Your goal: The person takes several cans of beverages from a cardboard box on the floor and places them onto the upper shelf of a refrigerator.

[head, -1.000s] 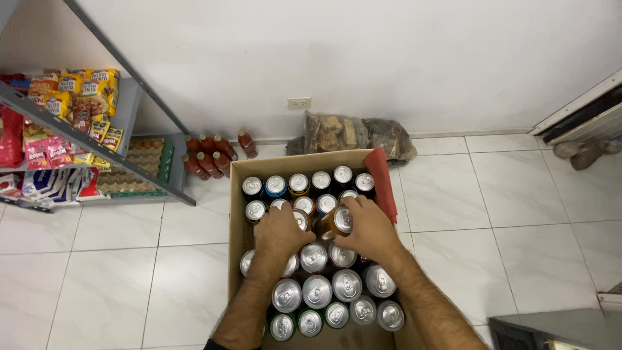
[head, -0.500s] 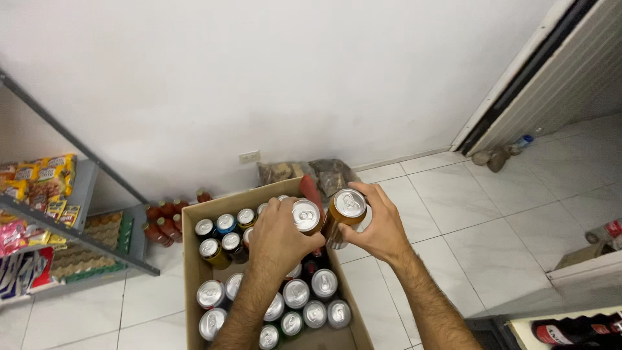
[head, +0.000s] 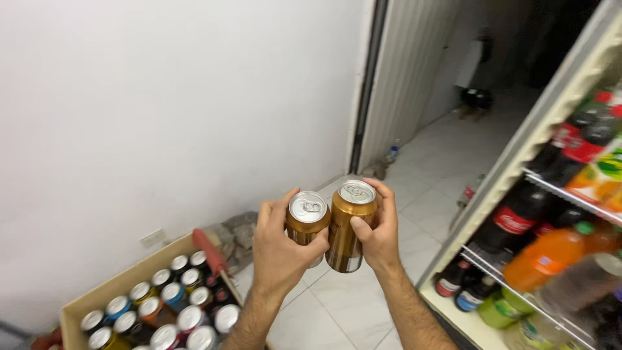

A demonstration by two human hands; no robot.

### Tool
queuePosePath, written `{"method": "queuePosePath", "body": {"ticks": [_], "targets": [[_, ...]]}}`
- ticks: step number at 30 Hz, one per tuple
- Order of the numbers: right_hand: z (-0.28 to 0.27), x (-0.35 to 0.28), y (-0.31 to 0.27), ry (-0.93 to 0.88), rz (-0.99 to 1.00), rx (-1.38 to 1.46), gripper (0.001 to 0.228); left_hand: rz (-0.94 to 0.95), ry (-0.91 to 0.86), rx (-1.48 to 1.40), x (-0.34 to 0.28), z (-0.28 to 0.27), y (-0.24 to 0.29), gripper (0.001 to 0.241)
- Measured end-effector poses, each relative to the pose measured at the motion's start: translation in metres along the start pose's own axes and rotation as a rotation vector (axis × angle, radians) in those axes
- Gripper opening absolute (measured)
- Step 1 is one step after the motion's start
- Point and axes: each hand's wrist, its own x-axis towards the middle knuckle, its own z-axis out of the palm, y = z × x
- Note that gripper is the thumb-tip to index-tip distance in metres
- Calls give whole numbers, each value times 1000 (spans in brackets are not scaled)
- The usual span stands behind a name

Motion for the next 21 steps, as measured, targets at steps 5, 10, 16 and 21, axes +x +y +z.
{"method": "queuePosePath", "body": {"ticks": [5,10,16,21], "targets": [[-107,-10,-94,150,-112,-121,89,158,-62,-139,-34,82,89,81],[-205,-18,-180,338,-216,-267,90,332,-102,-268,-64,154,180,79],[-311,-19,-254,579,-353,-353,86,523,-198,-432,-72,230,275,78],[-381,5,-303,644,-500,-455,81,604,-289,-597,-59,301,343,75]]}}
